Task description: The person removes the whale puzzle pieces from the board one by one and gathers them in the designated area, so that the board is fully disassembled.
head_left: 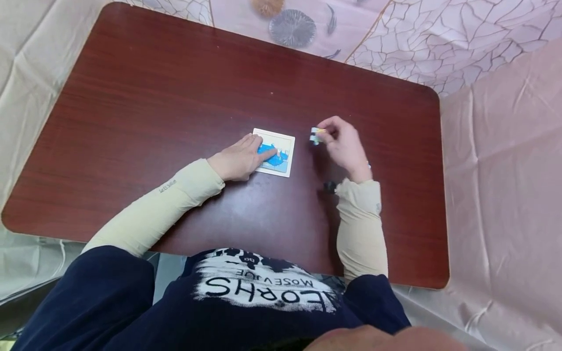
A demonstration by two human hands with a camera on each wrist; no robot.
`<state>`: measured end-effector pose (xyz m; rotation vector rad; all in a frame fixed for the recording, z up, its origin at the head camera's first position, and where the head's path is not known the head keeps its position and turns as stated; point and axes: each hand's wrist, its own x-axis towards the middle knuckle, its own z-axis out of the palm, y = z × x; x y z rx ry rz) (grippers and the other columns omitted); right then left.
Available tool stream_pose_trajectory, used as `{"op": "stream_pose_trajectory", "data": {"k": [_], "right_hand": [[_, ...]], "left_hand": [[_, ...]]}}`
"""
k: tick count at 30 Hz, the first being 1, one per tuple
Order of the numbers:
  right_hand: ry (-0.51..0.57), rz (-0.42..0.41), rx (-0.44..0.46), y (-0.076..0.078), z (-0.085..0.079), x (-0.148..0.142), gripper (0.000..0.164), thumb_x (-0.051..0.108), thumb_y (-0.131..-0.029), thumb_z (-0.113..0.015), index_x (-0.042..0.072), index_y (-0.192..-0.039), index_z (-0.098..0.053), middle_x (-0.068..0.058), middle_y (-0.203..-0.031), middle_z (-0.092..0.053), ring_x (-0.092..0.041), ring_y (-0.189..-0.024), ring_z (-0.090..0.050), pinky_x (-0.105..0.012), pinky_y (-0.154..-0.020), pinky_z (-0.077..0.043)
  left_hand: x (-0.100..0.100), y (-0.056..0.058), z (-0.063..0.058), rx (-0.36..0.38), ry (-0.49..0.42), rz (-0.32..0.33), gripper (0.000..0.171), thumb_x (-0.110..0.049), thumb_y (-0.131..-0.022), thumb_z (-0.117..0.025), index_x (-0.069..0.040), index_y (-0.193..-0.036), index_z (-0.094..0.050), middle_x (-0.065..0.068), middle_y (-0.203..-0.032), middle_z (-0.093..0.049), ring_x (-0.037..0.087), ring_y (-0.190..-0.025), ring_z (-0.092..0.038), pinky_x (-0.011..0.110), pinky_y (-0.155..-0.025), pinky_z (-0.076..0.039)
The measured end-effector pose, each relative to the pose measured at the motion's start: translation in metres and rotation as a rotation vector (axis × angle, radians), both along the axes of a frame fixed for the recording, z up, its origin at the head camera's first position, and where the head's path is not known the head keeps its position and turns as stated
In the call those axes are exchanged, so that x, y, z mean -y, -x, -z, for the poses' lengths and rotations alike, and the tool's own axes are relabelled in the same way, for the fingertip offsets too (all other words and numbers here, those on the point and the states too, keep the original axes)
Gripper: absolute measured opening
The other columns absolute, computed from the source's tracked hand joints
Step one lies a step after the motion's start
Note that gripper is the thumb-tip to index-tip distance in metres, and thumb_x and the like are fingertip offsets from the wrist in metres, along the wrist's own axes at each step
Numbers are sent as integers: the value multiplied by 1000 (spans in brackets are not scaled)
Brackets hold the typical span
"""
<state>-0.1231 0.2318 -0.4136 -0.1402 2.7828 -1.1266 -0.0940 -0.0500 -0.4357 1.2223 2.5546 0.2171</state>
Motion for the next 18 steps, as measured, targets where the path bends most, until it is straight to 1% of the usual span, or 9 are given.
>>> {"op": "stream_pose_trajectory", "data": {"k": [3,5,7,10,13,16,18], "right_hand": [[-4,155,-40,-9,-5,-31,20,18,-92,-68,8,-109,-69,-6,-87,-66,-14,-74,-56,-24,-66,-43],[-36,254,-55,-14,-10,-56,23,21,-90,-70,7,-108,-71,-5,-84,-66,-11,-73,-56,-21,-64,-42],[-69,328,-34,-19,-12,-78,27,24,-89,-71,5,-108,-71,-4,-82,-65,-9,-72,-55,-20,-63,-41],[-113,380,1,-29,-6,-107,28,26,-88,-72,5,-107,-71,-2,-80,-66,-6,-70,-55,-20,-63,-40],[-130,426,49,-40,1,-130,28,28,-88,-73,7,-106,-72,2,-77,-67,-4,-68,-55,-20,-60,-41],[-92,485,91,-49,7,-149,30,28,-87,-74,6,-106,-72,9,-71,-65,-2,-66,-58,-18,-57,-42],[-37,512,117,-53,12,-159,31,26,-86,-74,3,-107,-72,12,-68,-63,-1,-65,-60,-16,-58,-43]], "left_hand": [[0,0,3,13,20,6,68,1,-85,-54,-11,-150,-37,23,-113,-43,39,-115,-40,47,-116,-19],[-2,3,2,21,39,7,69,0,-87,-53,-11,-152,-34,24,-116,-42,39,-118,-37,46,-117,-17],[-2,4,1,29,62,6,69,-1,-88,-51,-12,-153,-31,25,-117,-41,40,-120,-36,46,-117,-15],[-1,6,-1,40,95,6,70,-2,-89,-51,-12,-154,-29,24,-116,-41,39,-119,-36,47,-117,-15],[0,6,-1,29,92,22,70,-3,-88,-53,-12,-153,-30,23,-113,-42,38,-114,-38,47,-116,-18],[-2,6,0,14,69,46,69,-4,-88,-54,-11,-153,-32,22,-110,-43,38,-110,-39,48,-114,-21],[-3,7,2,14,54,55,70,-5,-87,-56,-11,-152,-32,22,-109,-42,38,-108,-39,48,-113,-22]]}}
